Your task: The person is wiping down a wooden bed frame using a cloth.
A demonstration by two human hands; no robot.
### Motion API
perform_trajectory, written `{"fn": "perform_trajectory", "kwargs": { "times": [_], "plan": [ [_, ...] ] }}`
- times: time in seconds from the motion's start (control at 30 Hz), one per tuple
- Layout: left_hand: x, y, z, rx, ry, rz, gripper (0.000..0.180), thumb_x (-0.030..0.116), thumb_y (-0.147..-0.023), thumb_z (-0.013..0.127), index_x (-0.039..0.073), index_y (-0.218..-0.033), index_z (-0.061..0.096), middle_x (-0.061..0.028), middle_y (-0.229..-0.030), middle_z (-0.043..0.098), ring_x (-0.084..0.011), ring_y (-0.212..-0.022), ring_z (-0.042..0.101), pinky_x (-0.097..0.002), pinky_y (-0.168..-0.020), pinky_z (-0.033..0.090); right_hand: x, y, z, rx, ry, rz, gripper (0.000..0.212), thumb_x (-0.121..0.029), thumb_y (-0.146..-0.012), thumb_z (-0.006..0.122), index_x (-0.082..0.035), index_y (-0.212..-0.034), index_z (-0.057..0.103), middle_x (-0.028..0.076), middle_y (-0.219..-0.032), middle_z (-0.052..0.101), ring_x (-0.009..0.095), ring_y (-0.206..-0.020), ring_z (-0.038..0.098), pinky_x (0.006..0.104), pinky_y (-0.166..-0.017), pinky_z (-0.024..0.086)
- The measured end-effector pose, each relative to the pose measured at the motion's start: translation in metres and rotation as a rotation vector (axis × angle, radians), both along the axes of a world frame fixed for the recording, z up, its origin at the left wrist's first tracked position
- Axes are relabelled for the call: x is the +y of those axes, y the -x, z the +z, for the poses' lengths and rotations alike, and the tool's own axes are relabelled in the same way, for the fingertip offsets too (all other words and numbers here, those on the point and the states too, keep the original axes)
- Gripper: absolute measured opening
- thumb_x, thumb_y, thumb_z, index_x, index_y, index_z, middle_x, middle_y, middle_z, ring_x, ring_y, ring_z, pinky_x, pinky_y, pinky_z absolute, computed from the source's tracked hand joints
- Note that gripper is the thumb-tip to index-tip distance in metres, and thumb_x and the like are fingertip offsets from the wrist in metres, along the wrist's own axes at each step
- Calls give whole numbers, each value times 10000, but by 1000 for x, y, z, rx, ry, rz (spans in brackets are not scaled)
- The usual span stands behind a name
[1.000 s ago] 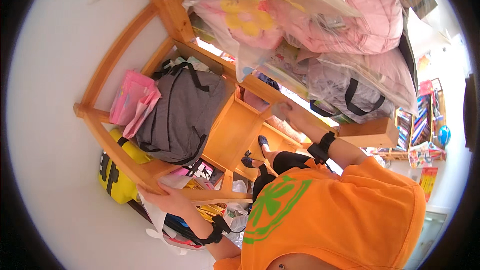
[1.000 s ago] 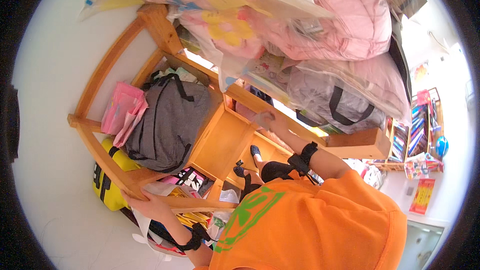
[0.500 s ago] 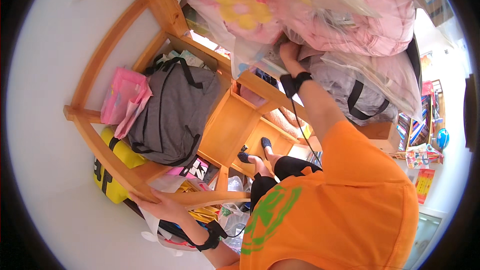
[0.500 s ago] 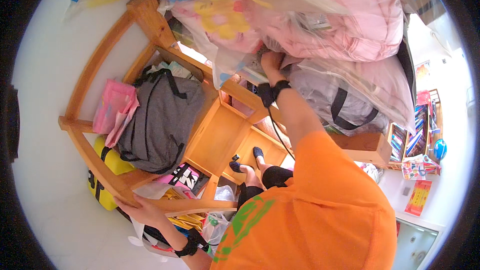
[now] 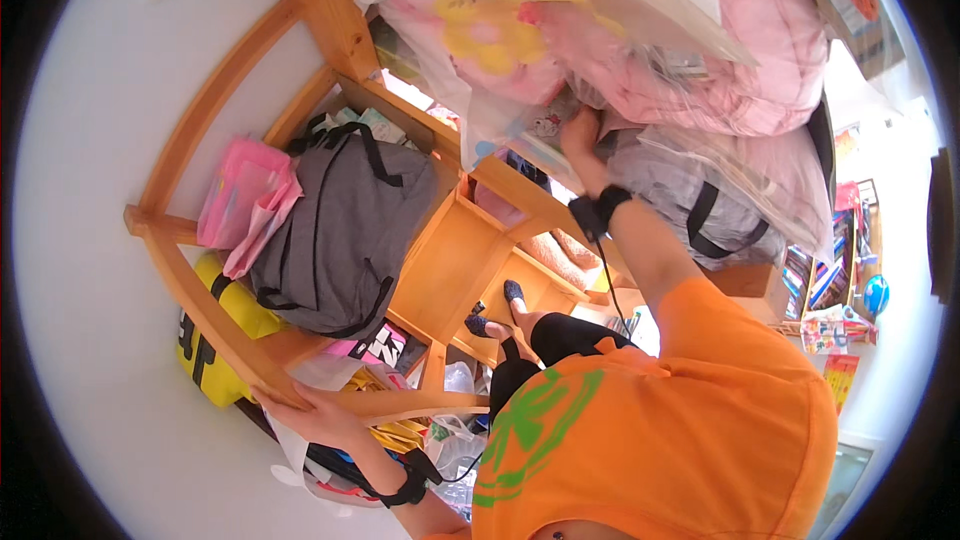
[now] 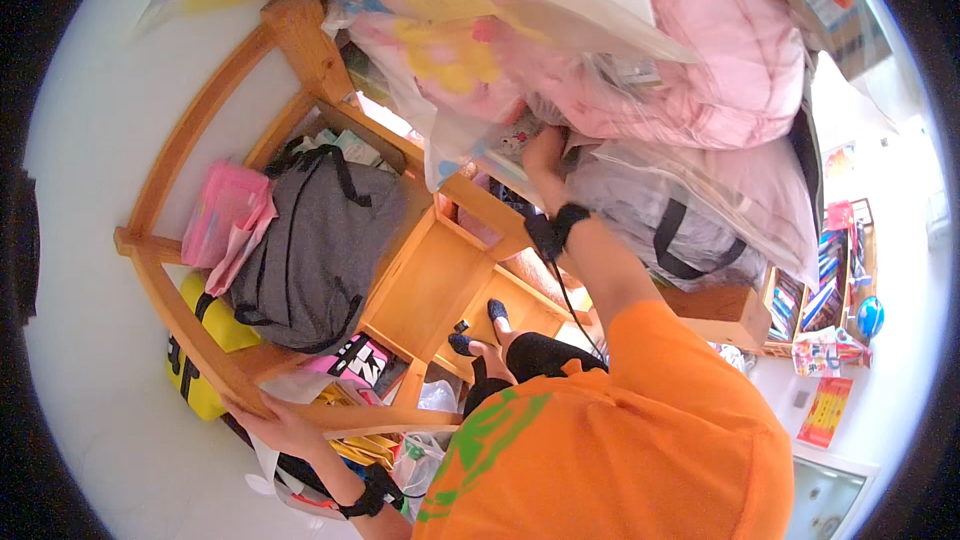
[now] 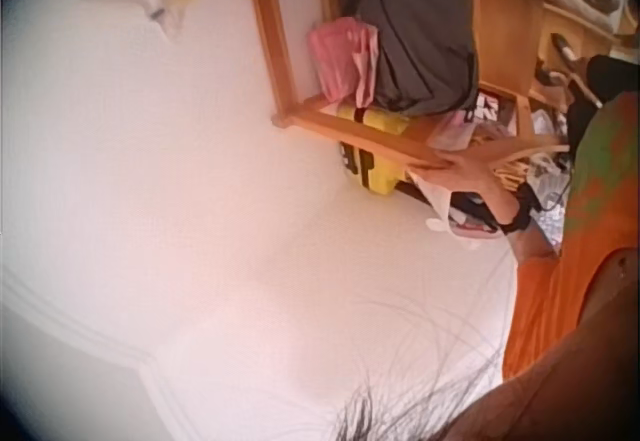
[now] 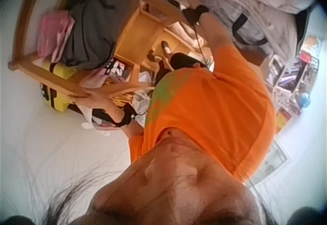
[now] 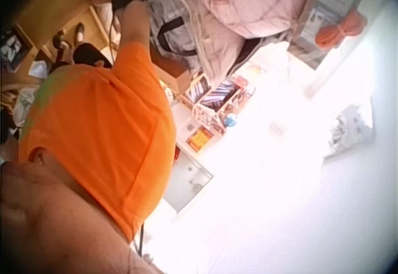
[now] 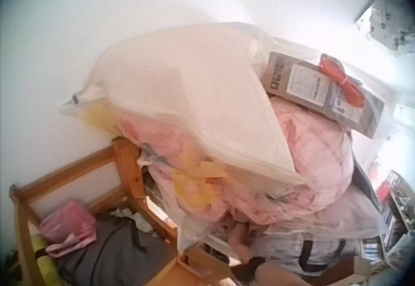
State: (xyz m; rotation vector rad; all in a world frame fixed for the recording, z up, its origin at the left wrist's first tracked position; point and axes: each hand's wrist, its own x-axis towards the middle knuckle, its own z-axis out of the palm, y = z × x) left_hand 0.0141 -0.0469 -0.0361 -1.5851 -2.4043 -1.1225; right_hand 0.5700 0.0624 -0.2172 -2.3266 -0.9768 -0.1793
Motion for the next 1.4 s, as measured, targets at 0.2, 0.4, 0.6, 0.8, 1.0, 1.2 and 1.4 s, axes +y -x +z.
{"fn": "perform_trajectory", "kwargs": {
  "times": [0.2, 0.4, 0.6, 0.8, 1.0, 1.2, 1.4],
  "plan": [
    [0, 4, -5, 47, -2, -5, 512, 115, -946, 537, 13, -1414, 357, -205, -1393, 433, -351, -1236, 478, -392, -1001, 434, 57, 32, -27, 281, 122, -197, 249, -107, -723, 657, -28, -958, 634, 174, -905, 642, 379, -950, 607, 422, -852, 478],
    [3, 3, -7, 93, -19, 0, 497, 137, -954, 542, 11, -1403, 370, -207, -1356, 467, -354, -1212, 500, -390, -989, 446, -1, 93, 21, 61, 61, 142, 359, -38, -791, 582, 7, -1147, 566, 205, -1125, 588, 377, -1148, 518, 429, -938, 449],
    [3, 9, -11, 61, -38, -4, 492, 155, -956, 544, 1, -1394, 379, -211, -1352, 469, -356, -1205, 504, -394, -990, 445, -80, 79, 13, -159, 122, 229, 462, 21, -830, 467, 7, -1291, 462, 224, -1314, 496, 390, -1235, 459, 434, -970, 431],
    [4, 5, -6, 123, -10, 10, 489, 141, -957, 528, 4, -1399, 371, -203, -1377, 450, -356, -1224, 488, -398, -999, 435, -64, 130, 71, 371, -127, 720, 452, -29, -797, 607, -10, -1241, 522, 221, -1163, 563, 396, -1098, 531, 428, -926, 446],
    [3, 3, 4, 44, 41, 55, 498, 111, -950, 526, -5, -1404, 356, -202, -1399, 429, -361, -1247, 470, -399, -1016, 415, 93, 211, 110, 200, -219, 838, 374, 19, -828, 520, 20, -1202, 533, 254, -1181, 566, 409, -1089, 542, 415, -936, 432],
    [6, 0, 1, 24, 30, 61, 520, 85, -933, 543, -25, -1402, 348, -211, -1397, 429, -360, -1257, 464, -389, -1024, 399, 297, 172, 65, 135, -404, 498, 320, -57, -784, 572, 24, -1093, 583, 262, -1047, 618, 425, -1023, 572, 457, -895, 450],
    [-4, 6, -6, 16, 68, 105, 535, 95, -931, 545, -33, -1406, 335, -218, -1407, 416, -352, -1281, 439, -391, -1050, 360, 394, 158, 18, 82, -346, 531, 272, -94, -793, 590, 8, -1042, 624, 259, -976, 643, 414, -984, 596, 456, -852, 475]
  ]
}}
